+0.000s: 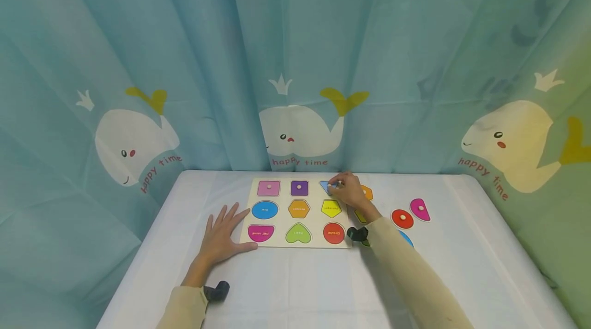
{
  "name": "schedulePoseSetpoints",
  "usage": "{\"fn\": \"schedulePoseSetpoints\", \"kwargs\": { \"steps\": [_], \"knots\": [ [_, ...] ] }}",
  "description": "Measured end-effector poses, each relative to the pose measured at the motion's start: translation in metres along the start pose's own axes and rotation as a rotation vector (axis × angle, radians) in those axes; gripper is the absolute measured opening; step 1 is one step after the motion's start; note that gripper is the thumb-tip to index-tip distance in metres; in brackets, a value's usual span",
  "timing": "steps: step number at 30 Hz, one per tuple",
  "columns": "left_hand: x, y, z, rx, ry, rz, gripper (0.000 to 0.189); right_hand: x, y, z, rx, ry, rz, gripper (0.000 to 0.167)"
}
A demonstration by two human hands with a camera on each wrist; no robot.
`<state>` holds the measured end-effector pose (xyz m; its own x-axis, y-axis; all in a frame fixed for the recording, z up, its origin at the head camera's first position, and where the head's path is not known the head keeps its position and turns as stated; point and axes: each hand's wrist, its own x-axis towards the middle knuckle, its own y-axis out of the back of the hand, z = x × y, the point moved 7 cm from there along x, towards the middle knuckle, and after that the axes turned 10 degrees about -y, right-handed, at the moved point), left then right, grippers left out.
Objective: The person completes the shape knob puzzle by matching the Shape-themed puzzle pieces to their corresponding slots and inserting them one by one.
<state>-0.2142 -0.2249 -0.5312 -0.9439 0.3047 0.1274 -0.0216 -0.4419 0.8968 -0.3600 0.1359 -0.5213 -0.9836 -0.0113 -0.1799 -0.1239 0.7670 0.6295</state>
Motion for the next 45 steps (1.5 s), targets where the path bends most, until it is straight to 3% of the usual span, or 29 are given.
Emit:
{"fn": "schedulePoseSetpoints", "kwargs": {
  "steps": [9, 14, 18, 25, 31, 36, 45],
  "knots": [
    [-0.001, -0.001, -0.005, -0.022, 0.003, -0.056, 0.101, -0.015, 0.033, -0.021, -0.017, 0.163, -0.017, 0.027],
    [-0.002, 0.001, -0.005, -0.038, -0.001, -0.069, 0.100, -0.022, 0.056, -0.020, -0.065, 0.206, -0.036, 0.029],
    [0.000, 0.005, -0.003, -0.043, -0.012, -0.077, 0.100, -0.030, 0.078, -0.017, -0.074, 0.184, -0.049, 0.031],
    [0.001, 0.007, -0.003, -0.025, -0.024, -0.061, 0.099, -0.057, 0.121, -0.012, -0.105, 0.228, 0.030, 0.025],
    [0.003, 0.006, -0.004, -0.013, -0.019, -0.058, 0.098, -0.085, 0.150, 0.008, -0.136, 0.248, 0.119, 0.026],
    [0.005, 0.008, -0.004, -0.011, -0.013, -0.060, 0.097, -0.105, 0.159, 0.032, -0.141, 0.204, 0.131, 0.029],
    [0.004, 0.005, -0.001, -0.034, -0.021, -0.088, 0.098, -0.136, 0.146, 0.071, -0.116, 0.141, 0.114, 0.032]
  ]
}}
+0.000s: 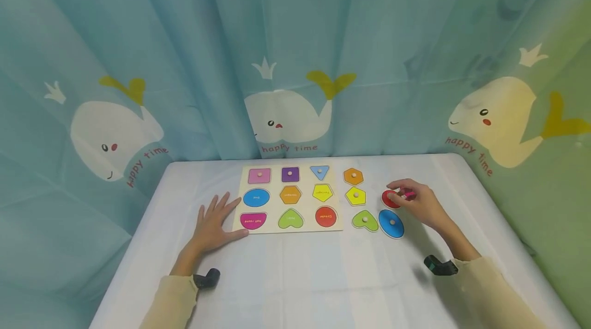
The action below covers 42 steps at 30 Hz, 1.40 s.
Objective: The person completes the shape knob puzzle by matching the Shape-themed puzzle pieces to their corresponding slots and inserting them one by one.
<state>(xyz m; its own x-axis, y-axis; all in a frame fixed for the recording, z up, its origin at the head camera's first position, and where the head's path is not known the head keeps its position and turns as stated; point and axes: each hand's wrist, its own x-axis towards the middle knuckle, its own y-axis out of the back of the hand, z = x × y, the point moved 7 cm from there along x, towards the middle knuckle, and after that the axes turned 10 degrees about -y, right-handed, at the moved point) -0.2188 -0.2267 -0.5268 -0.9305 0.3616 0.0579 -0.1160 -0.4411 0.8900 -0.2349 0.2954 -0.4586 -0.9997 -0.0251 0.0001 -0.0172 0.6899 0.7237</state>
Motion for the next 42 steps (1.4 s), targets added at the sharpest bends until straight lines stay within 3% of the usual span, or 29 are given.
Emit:
{"fn": "schedulePoseSetpoints", "kwargs": {
  "steps": [8, 15, 25, 42],
  "knots": [
    [0.001, -0.001, -0.002, -0.007, 0.004, -0.003, 0.097, -0.021, -0.016, 0.023, 0.062, -0.021, 0.014, 0.034],
    [0.001, -0.002, -0.002, -0.004, 0.007, -0.003, 0.098, -0.031, -0.028, 0.036, 0.054, -0.022, 0.028, 0.034],
    [0.001, -0.002, -0.002, -0.011, 0.019, -0.004, 0.097, -0.039, -0.037, 0.043, -0.079, 0.009, 0.018, 0.031],
    [0.002, -0.001, -0.001, 0.000, 0.004, 0.009, 0.097, -0.042, -0.037, 0.045, -0.071, 0.021, 0.080, 0.019]
  ]
}}
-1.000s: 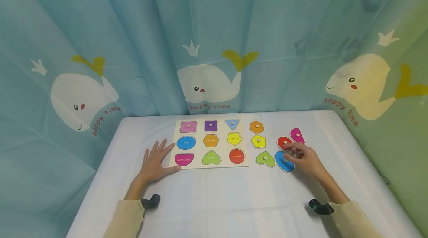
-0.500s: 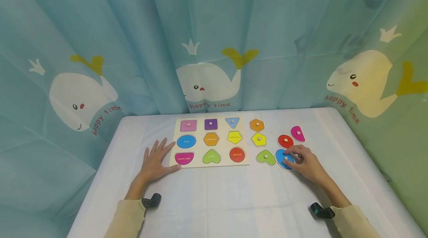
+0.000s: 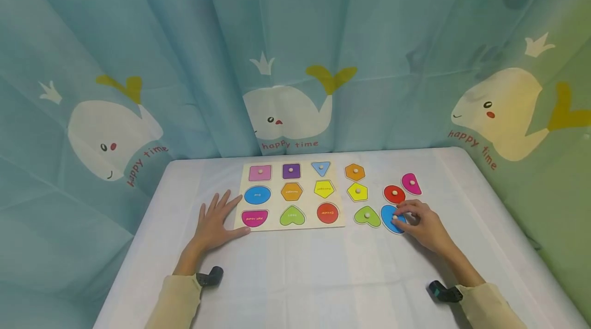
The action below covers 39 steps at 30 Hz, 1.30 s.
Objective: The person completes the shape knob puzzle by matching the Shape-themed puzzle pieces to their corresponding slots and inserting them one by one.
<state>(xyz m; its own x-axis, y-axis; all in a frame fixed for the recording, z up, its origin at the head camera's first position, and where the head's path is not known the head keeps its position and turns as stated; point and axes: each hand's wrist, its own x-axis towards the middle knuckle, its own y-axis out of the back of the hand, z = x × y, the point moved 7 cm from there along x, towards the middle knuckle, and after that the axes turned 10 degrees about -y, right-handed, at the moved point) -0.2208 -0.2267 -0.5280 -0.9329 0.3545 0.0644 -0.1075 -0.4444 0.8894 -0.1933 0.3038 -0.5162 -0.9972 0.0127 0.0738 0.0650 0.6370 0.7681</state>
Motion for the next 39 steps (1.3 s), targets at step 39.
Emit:
{"fn": "schedulePoseSetpoints", "kwargs": {
  "steps": [39],
  "knots": [
    [-0.002, -0.001, 0.001, -0.008, -0.001, 0.008, 0.097, 0.023, 0.007, -0.036, 0.094, 0.019, 0.075, 0.012]
  ]
}}
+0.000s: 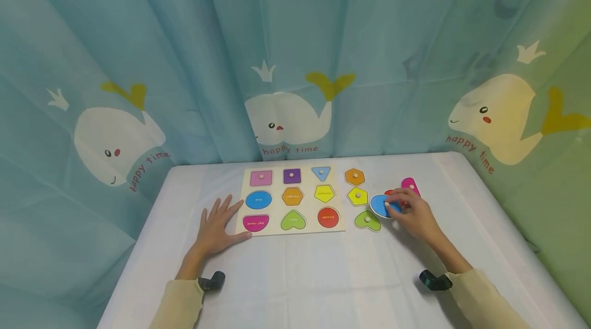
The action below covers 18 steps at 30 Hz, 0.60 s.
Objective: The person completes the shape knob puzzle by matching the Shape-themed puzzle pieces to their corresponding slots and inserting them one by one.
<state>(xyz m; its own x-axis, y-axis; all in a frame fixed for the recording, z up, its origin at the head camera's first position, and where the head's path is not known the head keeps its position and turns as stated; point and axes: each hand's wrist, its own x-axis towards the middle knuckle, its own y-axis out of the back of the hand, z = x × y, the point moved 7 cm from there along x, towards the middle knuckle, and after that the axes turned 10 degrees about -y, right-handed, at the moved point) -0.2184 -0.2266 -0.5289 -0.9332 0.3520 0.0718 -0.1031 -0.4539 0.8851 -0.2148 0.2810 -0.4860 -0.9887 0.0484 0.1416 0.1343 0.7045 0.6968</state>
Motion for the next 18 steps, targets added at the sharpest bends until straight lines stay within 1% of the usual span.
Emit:
{"fn": "schedulePoseSetpoints", "kwargs": {
  "steps": [7, 12, 18],
  "knots": [
    [-0.001, -0.003, -0.001, 0.013, -0.003, 0.005, 0.098, 0.021, -0.002, -0.022, 0.026, 0.068, -0.013, 0.013],
    [0.000, -0.002, -0.002, 0.007, -0.011, 0.021, 0.098, 0.035, -0.005, -0.038, 0.070, 0.081, -0.025, 0.012],
    [-0.001, -0.001, -0.001, 0.022, -0.002, 0.008, 0.098, 0.049, -0.016, -0.055, 0.089, 0.088, -0.046, 0.013]
  ]
}}
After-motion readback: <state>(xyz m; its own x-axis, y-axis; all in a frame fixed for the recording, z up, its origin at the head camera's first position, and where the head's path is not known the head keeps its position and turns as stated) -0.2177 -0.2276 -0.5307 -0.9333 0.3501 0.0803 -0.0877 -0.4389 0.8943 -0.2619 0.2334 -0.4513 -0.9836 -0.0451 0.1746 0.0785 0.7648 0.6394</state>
